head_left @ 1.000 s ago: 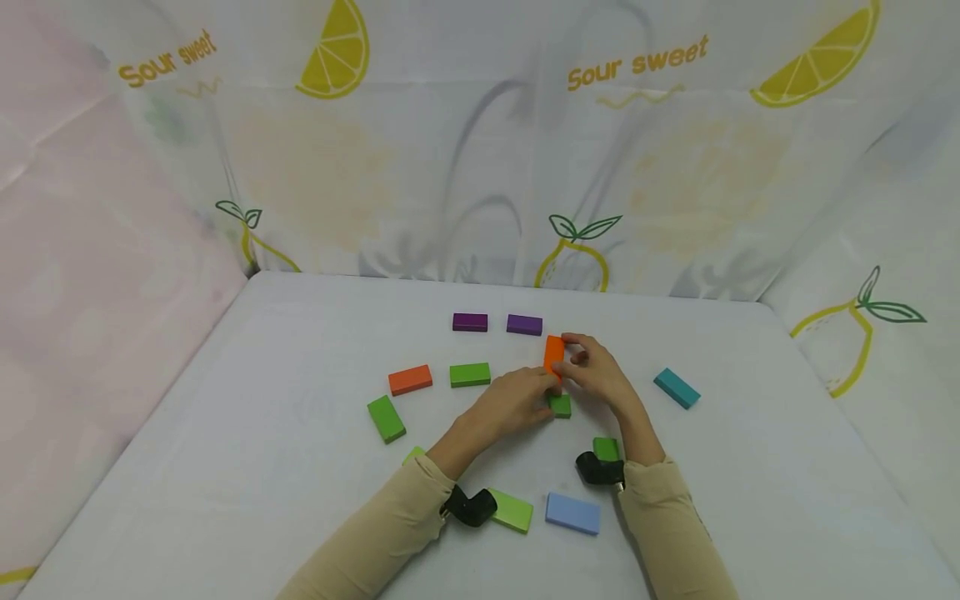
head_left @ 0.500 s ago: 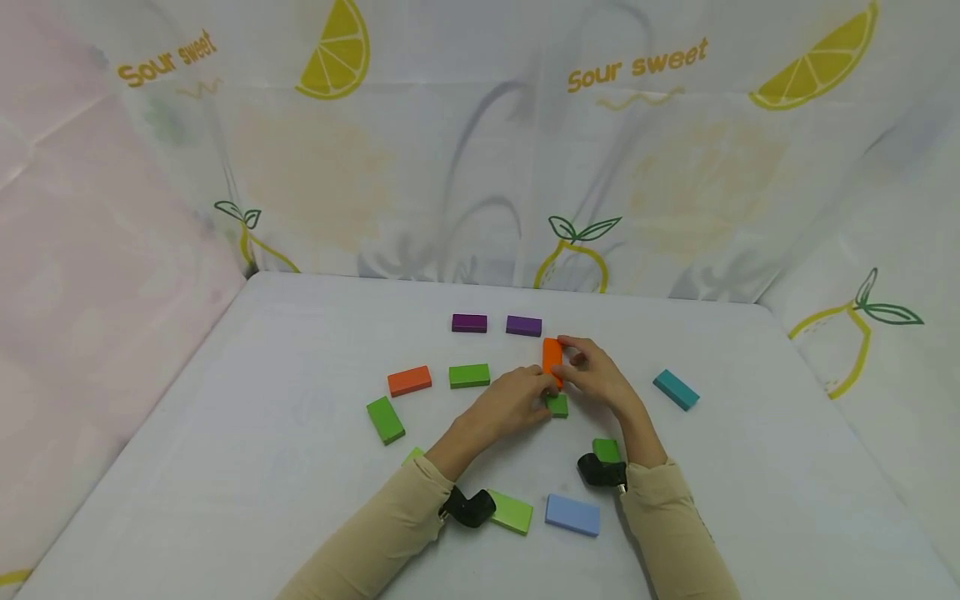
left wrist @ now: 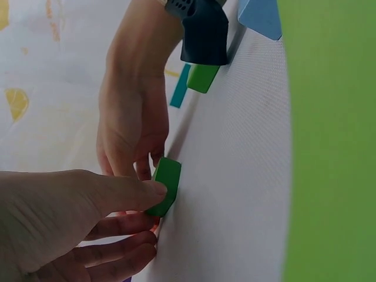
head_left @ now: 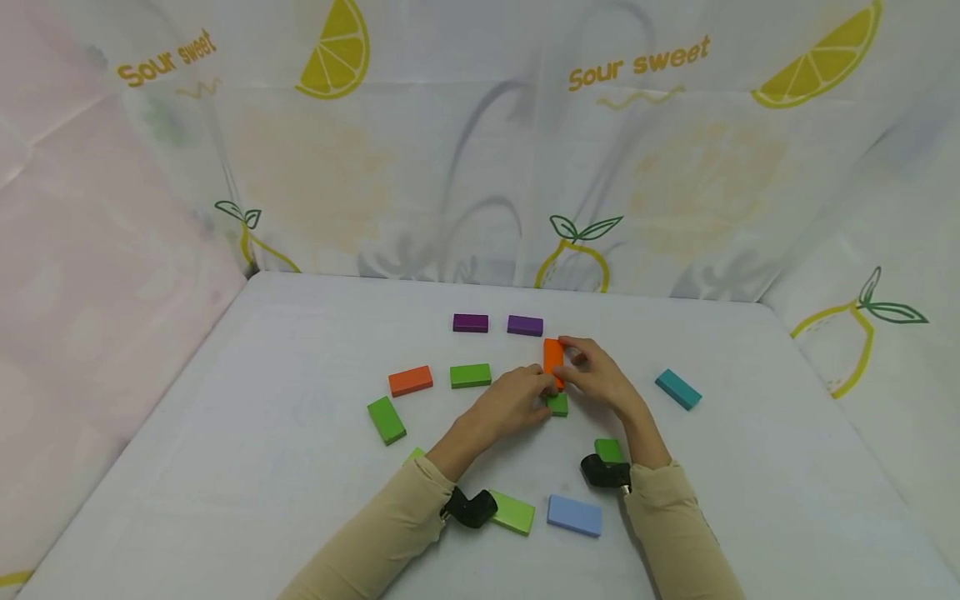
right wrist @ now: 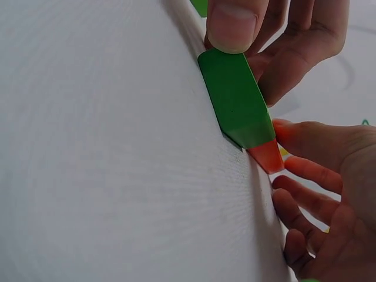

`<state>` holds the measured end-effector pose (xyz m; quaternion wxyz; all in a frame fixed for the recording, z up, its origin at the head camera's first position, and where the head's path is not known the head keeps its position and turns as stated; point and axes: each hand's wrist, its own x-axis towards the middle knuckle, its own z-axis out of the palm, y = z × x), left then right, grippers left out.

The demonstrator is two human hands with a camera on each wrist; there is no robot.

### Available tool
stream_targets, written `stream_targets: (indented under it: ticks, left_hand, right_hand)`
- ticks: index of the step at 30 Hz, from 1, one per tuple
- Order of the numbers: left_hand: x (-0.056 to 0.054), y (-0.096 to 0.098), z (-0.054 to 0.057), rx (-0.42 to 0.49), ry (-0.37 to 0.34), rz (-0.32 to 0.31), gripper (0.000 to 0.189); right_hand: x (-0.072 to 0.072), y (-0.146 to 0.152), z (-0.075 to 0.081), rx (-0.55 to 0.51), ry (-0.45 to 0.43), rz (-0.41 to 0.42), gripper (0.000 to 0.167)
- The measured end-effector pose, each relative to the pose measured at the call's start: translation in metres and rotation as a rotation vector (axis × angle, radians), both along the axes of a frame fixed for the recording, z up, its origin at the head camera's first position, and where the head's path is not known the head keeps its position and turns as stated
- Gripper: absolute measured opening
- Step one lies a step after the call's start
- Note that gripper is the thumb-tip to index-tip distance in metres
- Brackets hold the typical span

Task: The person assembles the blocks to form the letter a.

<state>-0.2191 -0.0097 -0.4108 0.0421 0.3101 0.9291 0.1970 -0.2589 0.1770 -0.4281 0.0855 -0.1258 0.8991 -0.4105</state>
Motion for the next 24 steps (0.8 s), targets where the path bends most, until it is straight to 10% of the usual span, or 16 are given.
stream_targets:
  ticks: [24]
  left_hand:
    - [-0.0014, 0.0003, -0.003, -0.008, 0.007, 0.029, 0.025]
  right_hand:
    - [0.0006, 0.0025, -0.0017, 0.002, -0.012, 0.014, 0.055]
